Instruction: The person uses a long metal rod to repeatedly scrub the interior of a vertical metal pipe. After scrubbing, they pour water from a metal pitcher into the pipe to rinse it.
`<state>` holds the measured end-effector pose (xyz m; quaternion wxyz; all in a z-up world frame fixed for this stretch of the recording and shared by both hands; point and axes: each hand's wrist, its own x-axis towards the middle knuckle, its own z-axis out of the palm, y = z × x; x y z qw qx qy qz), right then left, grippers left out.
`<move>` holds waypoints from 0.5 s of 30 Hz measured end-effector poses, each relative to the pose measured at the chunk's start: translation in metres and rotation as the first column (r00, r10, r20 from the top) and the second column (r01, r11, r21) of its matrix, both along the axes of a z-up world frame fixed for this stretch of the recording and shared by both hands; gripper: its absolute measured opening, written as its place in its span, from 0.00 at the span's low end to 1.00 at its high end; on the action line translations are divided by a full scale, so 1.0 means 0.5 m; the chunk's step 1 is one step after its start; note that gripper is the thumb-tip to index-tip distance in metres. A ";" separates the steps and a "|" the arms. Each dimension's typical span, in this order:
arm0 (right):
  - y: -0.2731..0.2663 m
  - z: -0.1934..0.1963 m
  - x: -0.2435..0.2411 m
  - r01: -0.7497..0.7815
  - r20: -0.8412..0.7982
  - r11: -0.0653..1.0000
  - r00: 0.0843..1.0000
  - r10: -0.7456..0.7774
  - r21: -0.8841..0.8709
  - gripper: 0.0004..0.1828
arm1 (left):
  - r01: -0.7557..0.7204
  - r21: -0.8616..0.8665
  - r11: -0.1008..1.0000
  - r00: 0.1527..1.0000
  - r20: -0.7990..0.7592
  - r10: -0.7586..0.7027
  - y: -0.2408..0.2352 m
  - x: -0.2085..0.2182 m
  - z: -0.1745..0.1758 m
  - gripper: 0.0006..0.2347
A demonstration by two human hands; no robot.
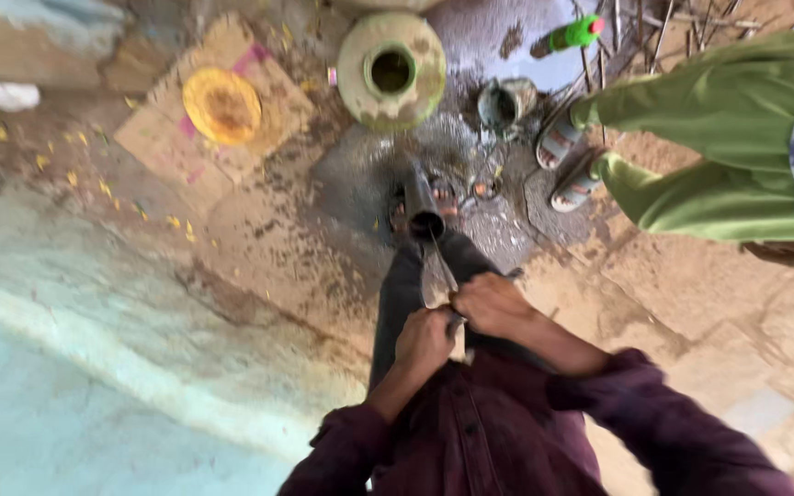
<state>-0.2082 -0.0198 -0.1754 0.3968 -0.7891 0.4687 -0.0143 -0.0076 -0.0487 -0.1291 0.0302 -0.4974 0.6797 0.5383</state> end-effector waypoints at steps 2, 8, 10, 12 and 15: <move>0.036 0.127 -0.012 0.047 -0.034 0.970 0.998 -0.057 -0.239 0.08 | 0.124 -0.005 0.992 0.992 -0.004 -0.124 0.030 0.012 0.087 0.04; 0.051 0.347 -0.030 -0.139 -0.121 0.982 0.985 0.123 -0.129 0.13 | 0.317 0.016 0.948 0.948 0.003 -0.318 0.074 0.005 0.240 0.06; 0.061 0.372 -0.022 -0.124 -0.144 0.988 0.980 0.136 0.089 0.17 | 0.320 0.097 0.943 0.947 -0.006 -0.321 0.089 0.009 0.263 0.07; 0.065 0.376 -0.011 -0.047 -0.180 0.981 0.980 0.081 0.187 0.26 | 0.303 0.028 0.953 0.953 -0.003 -0.303 0.093 0.014 0.272 0.06; 0.060 0.362 -0.002 -0.012 -0.197 1.000 0.980 0.010 -0.013 0.22 | 0.296 0.024 0.955 0.955 -0.007 -0.296 0.080 0.016 0.269 0.06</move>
